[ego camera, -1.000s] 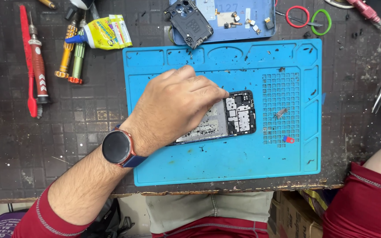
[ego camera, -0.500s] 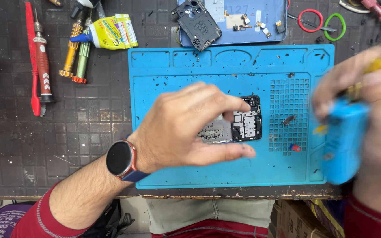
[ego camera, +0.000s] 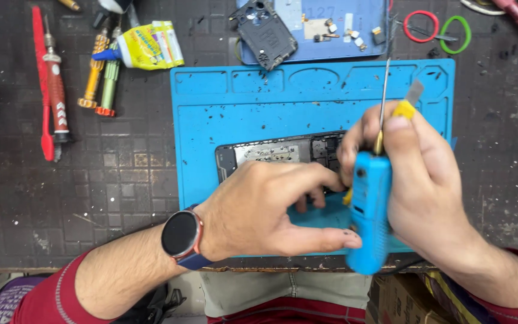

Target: The person disassembles a smartphone on a blue repair mat, lifting the mid-frame off the display assembly and setting it aside. They then use a precision screwdriver to remove screws from the phone chassis and pry at internal components with a yellow pry tool, working on the exposed internals.

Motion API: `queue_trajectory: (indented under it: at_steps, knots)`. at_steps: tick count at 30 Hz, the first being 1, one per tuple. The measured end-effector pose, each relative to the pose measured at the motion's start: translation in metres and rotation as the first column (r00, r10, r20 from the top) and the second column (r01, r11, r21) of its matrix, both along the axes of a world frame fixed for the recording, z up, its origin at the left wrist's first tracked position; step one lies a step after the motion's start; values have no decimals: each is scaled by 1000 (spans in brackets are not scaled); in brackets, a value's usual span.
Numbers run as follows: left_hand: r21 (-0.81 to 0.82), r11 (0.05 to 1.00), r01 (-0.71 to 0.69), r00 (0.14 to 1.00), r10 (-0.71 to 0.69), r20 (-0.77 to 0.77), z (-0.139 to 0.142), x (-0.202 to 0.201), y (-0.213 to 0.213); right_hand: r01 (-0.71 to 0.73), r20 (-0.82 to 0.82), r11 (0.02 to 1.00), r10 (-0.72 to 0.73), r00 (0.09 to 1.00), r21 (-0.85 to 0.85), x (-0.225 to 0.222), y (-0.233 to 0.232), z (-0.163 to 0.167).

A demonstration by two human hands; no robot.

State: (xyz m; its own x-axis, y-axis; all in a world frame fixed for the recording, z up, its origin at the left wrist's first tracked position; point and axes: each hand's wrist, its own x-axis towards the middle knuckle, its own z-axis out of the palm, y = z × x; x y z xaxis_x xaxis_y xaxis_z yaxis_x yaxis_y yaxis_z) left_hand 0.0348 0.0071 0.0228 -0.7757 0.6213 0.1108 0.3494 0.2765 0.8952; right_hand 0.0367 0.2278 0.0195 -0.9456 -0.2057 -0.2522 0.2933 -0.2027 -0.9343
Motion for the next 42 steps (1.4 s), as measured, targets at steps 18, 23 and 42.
queue_trajectory:
  at_steps: [18, 23, 42]
  knots:
    - [123, 965, -231, 841, 135, 524, 19, 9, 4, 57, -177, 996, -45, 983, 63, -32, -8, 16]
    - [251, 951, -180, 729, -43, 683, 13, 12, 0, 119, -476, 921, 78, 876, 370, -50, 13, 11]
    - [479, 786, -390, 514, -246, 821, -17, 23, 11, 257, -554, 499, 652, 519, 828, -44, 12, 2]
